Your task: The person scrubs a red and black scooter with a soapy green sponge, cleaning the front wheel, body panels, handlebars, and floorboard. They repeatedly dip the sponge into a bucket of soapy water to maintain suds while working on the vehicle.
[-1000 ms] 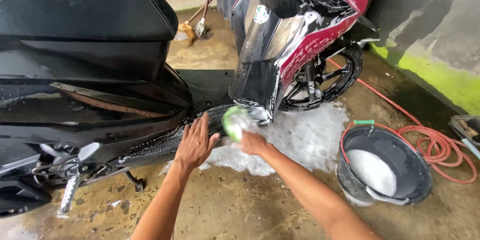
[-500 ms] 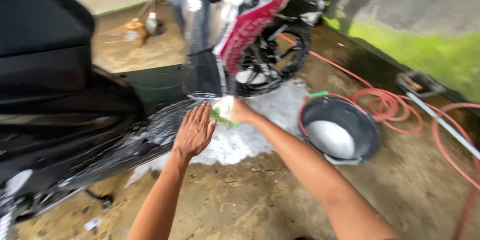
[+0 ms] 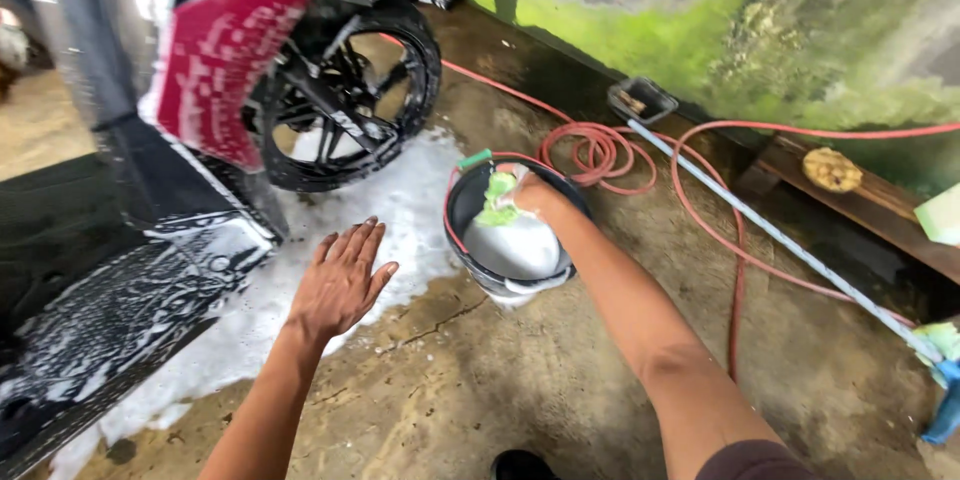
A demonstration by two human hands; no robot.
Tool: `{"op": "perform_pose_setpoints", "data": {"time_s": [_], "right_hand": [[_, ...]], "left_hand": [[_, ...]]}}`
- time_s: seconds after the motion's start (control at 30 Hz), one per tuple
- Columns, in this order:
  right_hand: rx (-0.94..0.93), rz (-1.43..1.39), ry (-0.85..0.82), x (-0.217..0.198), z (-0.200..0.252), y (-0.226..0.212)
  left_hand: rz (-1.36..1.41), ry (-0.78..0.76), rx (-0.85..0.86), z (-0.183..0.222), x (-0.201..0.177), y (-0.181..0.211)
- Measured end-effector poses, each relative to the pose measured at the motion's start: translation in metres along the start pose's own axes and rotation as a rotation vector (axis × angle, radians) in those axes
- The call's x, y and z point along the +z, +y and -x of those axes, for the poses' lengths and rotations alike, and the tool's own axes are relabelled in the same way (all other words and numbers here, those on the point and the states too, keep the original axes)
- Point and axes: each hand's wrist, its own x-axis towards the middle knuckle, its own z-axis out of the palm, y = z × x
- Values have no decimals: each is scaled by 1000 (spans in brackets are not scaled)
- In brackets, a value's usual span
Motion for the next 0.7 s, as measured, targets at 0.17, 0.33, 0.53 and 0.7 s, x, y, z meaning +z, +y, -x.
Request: {"op": "perform_pose_setpoints", "data": {"time_s": [0.17, 0.33, 0.53, 0.7], "right_hand": [[15, 872, 50, -13, -42, 111], [86, 1265, 233, 7, 17, 69], [-69, 1240, 323, -7, 19, 77], [166, 1124, -143, 31, 22, 100]], "left_hand": [[29, -295, 89, -20, -9, 31], [24, -367, 193, -18, 1, 45], [48, -384, 193, -15, 6, 44], [56, -410, 206, -17, 9, 50]]}}
